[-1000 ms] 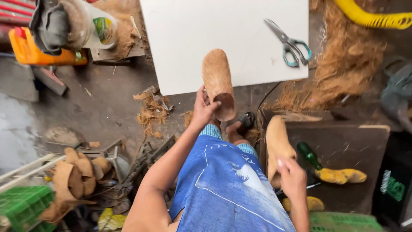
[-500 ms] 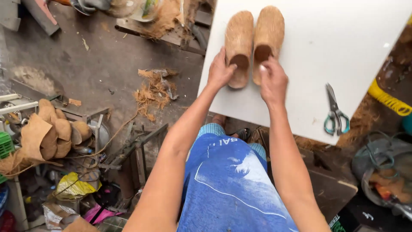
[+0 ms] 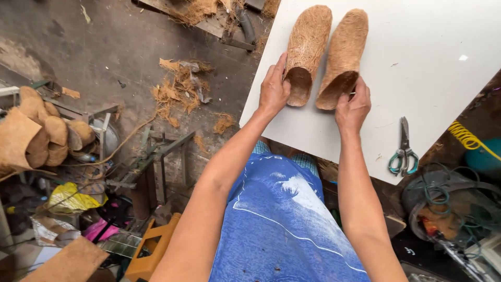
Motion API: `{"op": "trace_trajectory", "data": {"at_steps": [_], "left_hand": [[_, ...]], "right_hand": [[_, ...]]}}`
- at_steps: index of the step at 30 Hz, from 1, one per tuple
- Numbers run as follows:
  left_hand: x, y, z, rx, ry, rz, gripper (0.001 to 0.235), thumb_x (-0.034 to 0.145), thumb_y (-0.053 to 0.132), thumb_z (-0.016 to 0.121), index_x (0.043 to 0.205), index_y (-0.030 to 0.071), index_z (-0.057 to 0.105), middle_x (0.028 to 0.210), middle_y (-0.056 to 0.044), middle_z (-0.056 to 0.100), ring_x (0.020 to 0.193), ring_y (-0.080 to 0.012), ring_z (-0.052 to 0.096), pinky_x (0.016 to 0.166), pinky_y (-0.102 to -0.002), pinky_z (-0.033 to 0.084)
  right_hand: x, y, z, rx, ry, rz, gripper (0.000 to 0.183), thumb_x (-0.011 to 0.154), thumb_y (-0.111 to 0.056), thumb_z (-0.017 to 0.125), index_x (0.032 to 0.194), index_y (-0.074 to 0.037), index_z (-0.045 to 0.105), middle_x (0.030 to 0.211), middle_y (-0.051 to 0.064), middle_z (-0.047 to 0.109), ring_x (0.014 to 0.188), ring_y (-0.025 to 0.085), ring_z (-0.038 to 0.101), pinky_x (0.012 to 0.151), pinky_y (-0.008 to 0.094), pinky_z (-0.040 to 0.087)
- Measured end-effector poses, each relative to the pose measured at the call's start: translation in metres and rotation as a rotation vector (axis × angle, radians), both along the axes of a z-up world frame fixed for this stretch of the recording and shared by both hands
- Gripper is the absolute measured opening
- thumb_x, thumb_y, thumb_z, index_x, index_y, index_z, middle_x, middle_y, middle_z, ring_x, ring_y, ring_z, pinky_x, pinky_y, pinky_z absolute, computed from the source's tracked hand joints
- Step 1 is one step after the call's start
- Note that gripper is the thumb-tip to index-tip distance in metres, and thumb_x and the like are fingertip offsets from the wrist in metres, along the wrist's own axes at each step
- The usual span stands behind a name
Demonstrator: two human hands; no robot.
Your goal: The person uses a green glass bottle to shape and smooth the interior of a coco fiber slipper, then places it on a white board. They pick up a second slipper, inspect it, and place it beside the first. The person then wipes the white board with a dark cloth.
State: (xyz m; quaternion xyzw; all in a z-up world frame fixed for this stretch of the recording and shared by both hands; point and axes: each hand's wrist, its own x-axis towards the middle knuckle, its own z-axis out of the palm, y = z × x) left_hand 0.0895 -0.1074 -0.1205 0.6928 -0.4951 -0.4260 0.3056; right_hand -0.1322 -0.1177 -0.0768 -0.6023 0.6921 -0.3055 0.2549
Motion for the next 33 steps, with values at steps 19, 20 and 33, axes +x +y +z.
{"op": "trace_trajectory", "data": {"at_steps": [19, 20, 33], "left_hand": [[-0.023, 0.016, -0.008, -0.101, -0.038, 0.113, 0.074, 0.082, 0.009, 0.045, 0.154, 0.022, 0.034, 0.128, -0.011, 0.063, 0.111, -0.0259, 0.061, 0.095, -0.039, 0.053], [-0.025, 0.017, -0.008, -0.120, -0.043, 0.132, 0.072, 0.082, 0.007, 0.046, 0.152, 0.020, 0.036, 0.134, -0.011, 0.061, 0.119, -0.0260, 0.060, 0.102, -0.039, 0.051], [-0.026, 0.026, -0.020, -0.220, -0.099, 0.077, 0.066, 0.092, 0.016, 0.058, 0.153, 0.026, 0.034, 0.139, -0.006, 0.061, 0.105, -0.0209, 0.064, 0.092, -0.037, 0.056]], "right_hand": [[-0.013, 0.007, -0.014, -0.075, 0.124, 0.200, 0.075, 0.105, -0.062, 0.021, 0.141, -0.001, 0.047, 0.116, 0.018, 0.055, 0.081, 0.027, 0.058, 0.068, 0.043, 0.051], [-0.013, 0.008, -0.015, -0.069, 0.126, 0.203, 0.062, 0.102, -0.047, 0.030, 0.140, -0.001, 0.046, 0.117, 0.019, 0.055, 0.089, 0.031, 0.059, 0.073, 0.045, 0.052], [-0.017, 0.011, -0.024, -0.072, 0.123, 0.205, 0.064, 0.105, -0.050, 0.029, 0.141, -0.001, 0.048, 0.114, 0.017, 0.052, 0.093, 0.030, 0.059, 0.076, 0.044, 0.052]]}}
